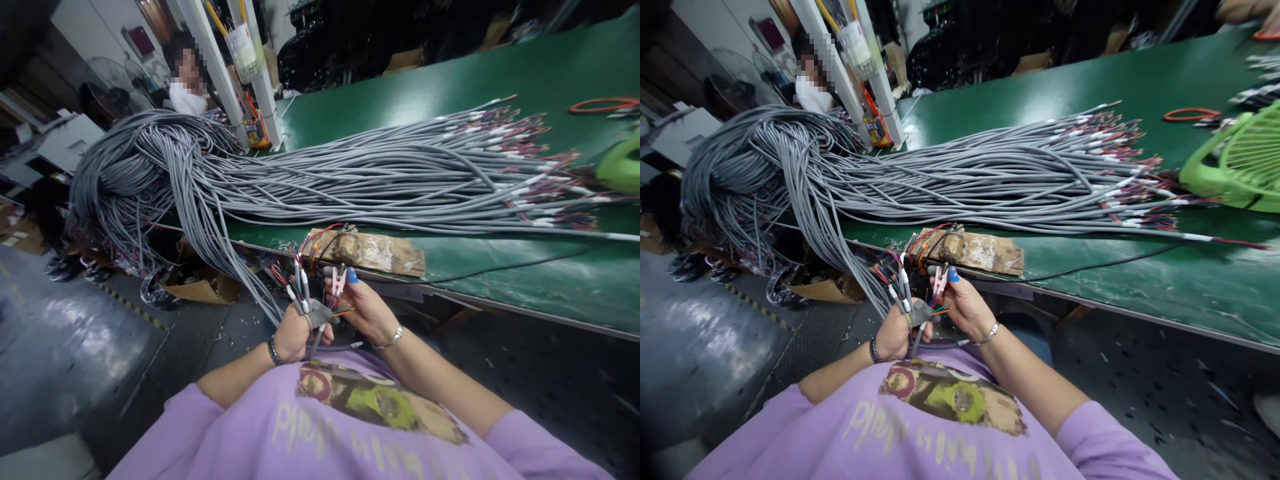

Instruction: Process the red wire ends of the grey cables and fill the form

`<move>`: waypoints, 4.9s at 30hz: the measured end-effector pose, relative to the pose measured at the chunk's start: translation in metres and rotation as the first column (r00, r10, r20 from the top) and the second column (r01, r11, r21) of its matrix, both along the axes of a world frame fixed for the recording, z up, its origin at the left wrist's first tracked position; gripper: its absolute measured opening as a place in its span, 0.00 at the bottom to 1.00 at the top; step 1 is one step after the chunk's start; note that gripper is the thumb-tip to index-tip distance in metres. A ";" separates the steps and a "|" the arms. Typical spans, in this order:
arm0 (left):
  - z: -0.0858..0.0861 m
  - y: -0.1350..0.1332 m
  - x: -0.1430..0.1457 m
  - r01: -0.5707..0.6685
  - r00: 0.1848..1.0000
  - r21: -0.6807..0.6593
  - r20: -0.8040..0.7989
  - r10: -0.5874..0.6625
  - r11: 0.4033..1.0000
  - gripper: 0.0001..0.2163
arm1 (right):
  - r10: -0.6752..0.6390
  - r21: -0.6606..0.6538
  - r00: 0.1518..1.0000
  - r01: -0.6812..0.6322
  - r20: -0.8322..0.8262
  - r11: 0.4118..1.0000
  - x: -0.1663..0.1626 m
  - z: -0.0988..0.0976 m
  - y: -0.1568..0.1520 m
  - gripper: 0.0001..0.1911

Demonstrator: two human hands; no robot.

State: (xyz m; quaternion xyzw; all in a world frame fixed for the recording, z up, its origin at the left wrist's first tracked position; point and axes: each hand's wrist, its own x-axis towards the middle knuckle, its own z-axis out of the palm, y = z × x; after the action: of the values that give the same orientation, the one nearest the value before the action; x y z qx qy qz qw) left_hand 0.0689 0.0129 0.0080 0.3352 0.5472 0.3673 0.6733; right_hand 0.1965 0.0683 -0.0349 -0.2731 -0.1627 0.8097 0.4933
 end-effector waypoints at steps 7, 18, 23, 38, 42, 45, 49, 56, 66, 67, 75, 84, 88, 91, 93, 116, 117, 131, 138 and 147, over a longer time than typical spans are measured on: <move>-0.007 0.000 0.000 0.027 1.000 -0.021 0.012 -0.027 0.999 0.23 | -0.027 0.012 1.000 0.027 0.003 1.000 -0.001 0.003 -0.002 0.19; -0.001 -0.001 0.000 0.014 1.000 0.000 0.005 -0.014 1.000 0.23 | -0.019 0.006 1.000 0.019 0.007 1.000 -0.001 0.003 -0.002 0.18; 0.001 -0.003 0.001 0.009 1.000 0.056 -0.027 -0.007 0.998 0.23 | -0.003 0.020 1.000 0.003 0.008 1.000 -0.001 0.003 -0.003 0.15; 0.009 -0.005 0.001 0.146 0.967 0.281 -0.245 -0.077 0.948 0.26 | 0.000 -0.023 1.000 0.000 -0.015 1.000 0.000 0.000 -0.001 0.14; 0.011 -0.005 0.000 0.151 0.961 0.306 -0.270 -0.067 0.940 0.26 | 0.001 -0.014 1.000 -0.001 -0.008 1.000 0.000 0.001 0.000 0.15; 0.012 -0.004 0.001 0.144 0.958 0.318 -0.281 -0.051 0.937 0.26 | -0.004 0.018 1.000 0.004 0.017 1.000 0.000 0.001 0.001 0.15; 0.015 -0.001 0.006 0.108 0.962 0.301 -0.271 -0.024 0.947 0.25 | -0.005 0.093 0.997 -0.002 0.079 0.996 -0.001 -0.001 -0.001 0.19; 0.004 -0.001 0.005 0.021 0.977 0.271 -0.209 0.038 0.962 0.24 | 0.019 0.144 0.995 -0.033 0.093 0.989 -0.002 -0.001 -0.003 0.24; -0.010 -0.006 -0.004 0.004 0.974 0.257 -0.218 0.054 0.966 0.23 | 0.190 0.172 0.963 -0.223 0.189 0.959 0.009 0.015 -0.013 0.27; -0.009 -0.007 -0.004 0.010 0.973 0.254 -0.225 0.049 0.967 0.23 | 0.207 0.203 0.948 -0.258 0.241 0.945 0.010 0.017 -0.018 0.26; -0.010 -0.007 -0.007 0.132 0.971 0.200 -0.222 -0.087 0.971 0.20 | 0.185 0.256 0.878 -0.320 0.441 0.912 0.012 0.024 -0.034 0.17; -0.015 -0.006 -0.009 0.173 0.978 0.164 -0.144 -0.150 0.971 0.22 | 0.125 0.180 0.792 -0.284 0.597 0.942 0.015 0.030 -0.027 0.18; -0.016 -0.008 -0.006 0.110 0.986 0.161 -0.142 -0.087 0.981 0.22 | 0.136 0.171 0.825 -0.270 0.549 0.948 0.013 0.029 -0.030 0.17; -0.017 -0.008 -0.006 0.081 0.990 0.146 -0.131 -0.062 0.986 0.23 | 0.143 0.163 0.831 -0.269 0.538 0.949 0.014 0.027 -0.031 0.19; -0.017 -0.008 -0.006 0.059 0.992 0.138 -0.121 -0.042 0.989 0.23 | 0.106 0.165 0.820 -0.236 0.562 0.958 0.015 0.024 -0.031 0.19; 0.003 -0.004 -0.002 -0.076 0.996 0.117 -0.040 0.082 0.990 0.24 | -0.006 0.085 0.937 -0.026 0.350 0.996 0.027 0.010 -0.020 0.25; 0.005 -0.004 -0.001 -0.064 0.997 0.116 -0.035 0.068 0.991 0.24 | -0.007 0.069 0.947 -0.016 0.323 0.997 0.025 0.011 -0.016 0.25; 0.006 0.007 0.008 0.041 0.999 0.063 -0.023 -0.039 0.997 0.23 | 0.048 -0.024 0.998 -0.047 0.042 0.999 0.004 0.009 0.002 0.18; 0.004 0.008 0.010 0.038 0.999 0.060 -0.035 -0.036 0.997 0.24 | 0.025 -0.004 0.999 -0.025 0.032 1.000 -0.001 0.006 0.002 0.18; 0.003 0.006 0.009 0.043 0.999 0.023 -0.031 -0.042 0.999 0.23 | 0.053 0.061 0.997 -0.057 0.055 0.997 0.000 0.000 0.001 0.20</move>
State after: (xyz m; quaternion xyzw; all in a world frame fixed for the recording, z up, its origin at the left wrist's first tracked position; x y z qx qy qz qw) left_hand 0.0781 0.0194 0.0115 0.3602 0.5457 0.3542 0.6686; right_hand 0.1965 0.0696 -0.0346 -0.2747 -0.2085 0.8099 0.4745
